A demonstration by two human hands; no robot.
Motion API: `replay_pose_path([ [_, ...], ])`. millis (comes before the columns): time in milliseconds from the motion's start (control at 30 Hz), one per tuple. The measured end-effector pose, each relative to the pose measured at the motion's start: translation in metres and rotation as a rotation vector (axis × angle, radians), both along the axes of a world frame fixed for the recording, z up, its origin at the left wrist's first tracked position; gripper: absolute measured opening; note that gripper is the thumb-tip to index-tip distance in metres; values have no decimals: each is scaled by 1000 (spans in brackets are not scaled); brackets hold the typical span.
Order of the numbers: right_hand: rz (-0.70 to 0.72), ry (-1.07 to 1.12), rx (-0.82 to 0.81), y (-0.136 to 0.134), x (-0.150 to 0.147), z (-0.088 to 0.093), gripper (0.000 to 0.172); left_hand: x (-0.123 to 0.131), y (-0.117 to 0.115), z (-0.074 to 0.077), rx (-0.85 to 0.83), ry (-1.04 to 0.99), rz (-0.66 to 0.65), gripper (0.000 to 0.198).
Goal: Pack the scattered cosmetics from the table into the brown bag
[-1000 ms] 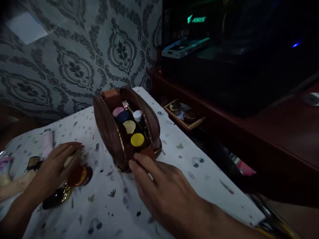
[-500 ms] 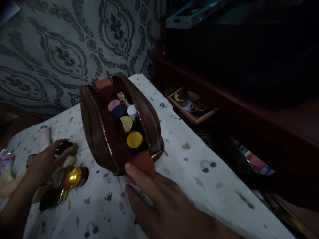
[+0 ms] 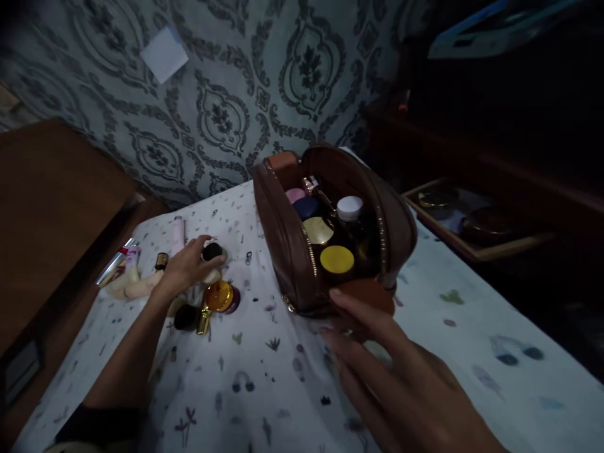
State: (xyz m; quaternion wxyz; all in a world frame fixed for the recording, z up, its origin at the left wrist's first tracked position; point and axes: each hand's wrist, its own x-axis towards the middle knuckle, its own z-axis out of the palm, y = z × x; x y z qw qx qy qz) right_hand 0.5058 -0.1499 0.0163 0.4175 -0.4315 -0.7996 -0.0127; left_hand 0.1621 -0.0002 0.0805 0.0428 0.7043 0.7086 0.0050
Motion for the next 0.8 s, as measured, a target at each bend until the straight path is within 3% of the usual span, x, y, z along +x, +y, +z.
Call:
replay_pose_path([
  [67,9,14,18,-2,-4,5,27,3,0,-2,-1,66,23,56],
  [167,8,28,66,-5,-15,15,23,-5,4,-5,-26,-35,-108,45],
  [267,64,18,89,-5,-31,23,23,-14,7,-7,-58,-204,-266,53],
  [333,147,1,56,-1,-46,27,23,-14,8,-9,-46,-203,-238,57],
  [433,258,53,-76,14,-73,27,23,-7,9,-12,-21,-118,-143,55],
  [533,319,178,-299,38,-104,20,26,-3,11,-15,-15,-101,-162,47],
  [667,218,364,-717,70,-143,4,29,-7,14,-15,-21,-119,-246,50],
  [800,183,427,-764,83,-172,-9,28,-8,15,-14,-28,-135,-286,55],
])
